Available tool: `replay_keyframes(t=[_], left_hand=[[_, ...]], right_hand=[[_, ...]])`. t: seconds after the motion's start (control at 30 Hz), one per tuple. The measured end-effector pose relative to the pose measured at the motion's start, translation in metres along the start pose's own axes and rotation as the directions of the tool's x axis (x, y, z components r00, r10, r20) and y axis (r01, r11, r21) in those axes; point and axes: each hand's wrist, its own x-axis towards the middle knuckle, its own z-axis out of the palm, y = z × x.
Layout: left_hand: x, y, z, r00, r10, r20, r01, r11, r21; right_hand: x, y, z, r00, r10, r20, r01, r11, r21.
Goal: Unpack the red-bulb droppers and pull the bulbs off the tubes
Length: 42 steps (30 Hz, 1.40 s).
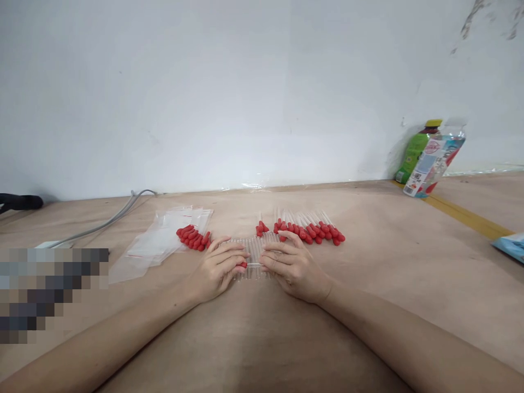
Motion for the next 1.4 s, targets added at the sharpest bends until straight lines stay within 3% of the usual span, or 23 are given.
replay_keyframes(t=[0.2, 0.3, 0.4, 0.5, 0.6, 0.8, 1.0, 1.2, 1.4], left_hand=[[-0.003, -0.006, 0.002, 0.999, 0.003, -0.047, -0.003, 1.0, -0.006], [-0.003, -0.017, -0.005, 0.986, -0.108, -0.124, 0.113, 0.993, 0.034], [0.0, -0.034, -0.018, 0.939, -0.311, -0.148, 0.325, 0.943, 0.078], [0.002, -0.053, -0.035, 0.853, -0.518, -0.069, 0.522, 0.847, 0.1], [0.0, -0.071, -0.05, 0.789, -0.614, 0.003, 0.607, 0.78, 0.15], [-0.009, -0.085, -0.053, 0.804, -0.592, 0.054, 0.573, 0.797, 0.191], [-0.009, -0.08, -0.045, 0.817, -0.573, 0.063, 0.543, 0.801, 0.251], [-0.003, -0.065, -0.044, 0.835, -0.548, 0.053, 0.509, 0.805, 0.306], [0.019, -0.04, -0.018, 0.922, -0.363, 0.136, 0.27, 0.852, 0.448]], right_hand=[[0.0, 0.004, -0.005, 1.0, -0.006, 0.0, 0.006, 1.0, 0.017], [-0.001, 0.013, -0.008, 0.993, 0.077, -0.085, -0.078, 0.997, -0.005], [-0.002, 0.02, -0.007, 0.969, 0.209, -0.134, -0.226, 0.966, -0.127], [-0.004, 0.02, -0.003, 0.941, 0.313, -0.128, -0.337, 0.902, -0.27], [-0.004, 0.018, 0.0, 0.909, 0.394, -0.138, -0.417, 0.855, -0.307], [-0.004, 0.016, 0.003, 0.897, 0.42, -0.137, -0.442, 0.841, -0.312], [-0.004, 0.015, 0.003, 0.924, 0.379, -0.043, -0.373, 0.876, -0.304], [-0.002, 0.01, -0.002, 0.909, 0.407, 0.093, -0.371, 0.89, -0.266], [0.004, 0.005, -0.007, 0.886, 0.422, 0.193, -0.368, 0.893, -0.26]])
